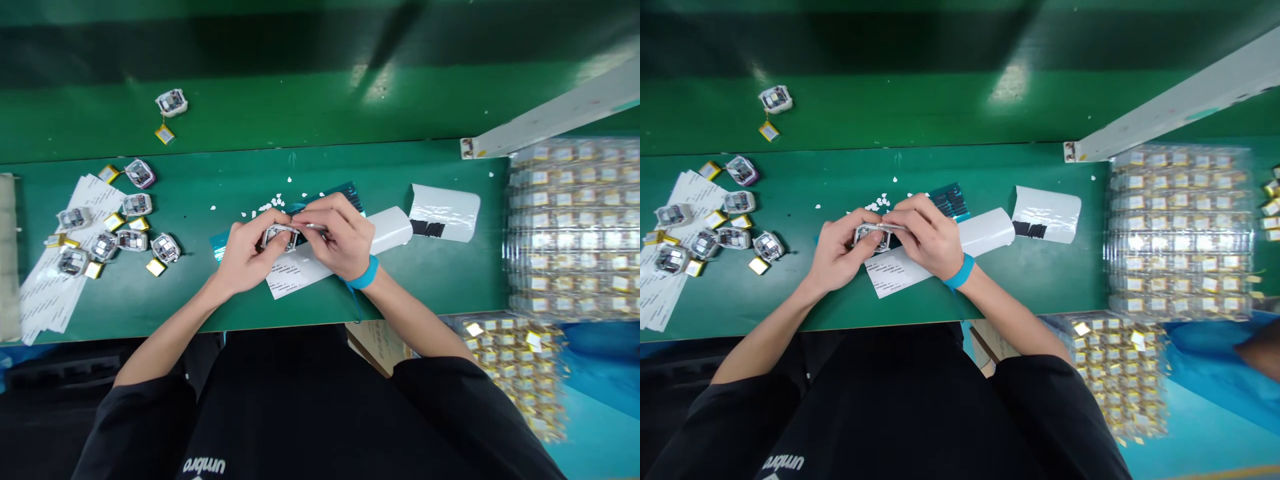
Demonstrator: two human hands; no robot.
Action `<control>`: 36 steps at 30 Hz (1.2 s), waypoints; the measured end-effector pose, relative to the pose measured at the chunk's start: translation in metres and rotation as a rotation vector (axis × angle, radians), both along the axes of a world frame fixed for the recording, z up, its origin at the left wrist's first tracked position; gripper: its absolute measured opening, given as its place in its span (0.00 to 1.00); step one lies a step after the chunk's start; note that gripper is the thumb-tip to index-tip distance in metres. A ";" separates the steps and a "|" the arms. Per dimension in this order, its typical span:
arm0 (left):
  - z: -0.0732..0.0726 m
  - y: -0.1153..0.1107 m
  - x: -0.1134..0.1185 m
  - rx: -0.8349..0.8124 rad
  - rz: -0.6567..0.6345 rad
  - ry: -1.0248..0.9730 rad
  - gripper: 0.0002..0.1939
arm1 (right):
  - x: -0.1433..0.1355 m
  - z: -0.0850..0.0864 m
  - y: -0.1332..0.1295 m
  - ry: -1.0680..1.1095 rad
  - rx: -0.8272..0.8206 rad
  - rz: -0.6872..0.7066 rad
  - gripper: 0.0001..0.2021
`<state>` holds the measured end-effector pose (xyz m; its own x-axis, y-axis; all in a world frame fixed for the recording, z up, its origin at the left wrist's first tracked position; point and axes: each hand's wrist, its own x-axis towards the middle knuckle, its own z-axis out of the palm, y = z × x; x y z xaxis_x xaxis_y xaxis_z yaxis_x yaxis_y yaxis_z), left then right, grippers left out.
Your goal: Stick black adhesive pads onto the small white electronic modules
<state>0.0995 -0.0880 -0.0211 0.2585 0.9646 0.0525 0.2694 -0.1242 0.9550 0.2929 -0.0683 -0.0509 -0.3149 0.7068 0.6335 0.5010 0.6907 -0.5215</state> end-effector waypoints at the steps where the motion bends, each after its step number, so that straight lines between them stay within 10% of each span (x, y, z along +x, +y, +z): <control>1: -0.001 0.000 0.000 -0.031 -0.009 -0.046 0.05 | 0.001 -0.001 0.001 -0.013 0.015 0.025 0.09; 11: -0.007 0.001 0.001 -0.178 -0.068 -0.340 0.03 | 0.016 0.000 0.010 -0.118 0.106 0.189 0.15; 23: -0.004 0.002 0.003 -0.287 -0.036 -0.337 0.03 | 0.012 0.002 0.009 -0.121 -0.002 0.014 0.17; 36: -0.009 0.001 0.004 -0.272 0.051 -0.285 0.06 | 0.021 0.003 0.009 -0.300 0.051 0.119 0.12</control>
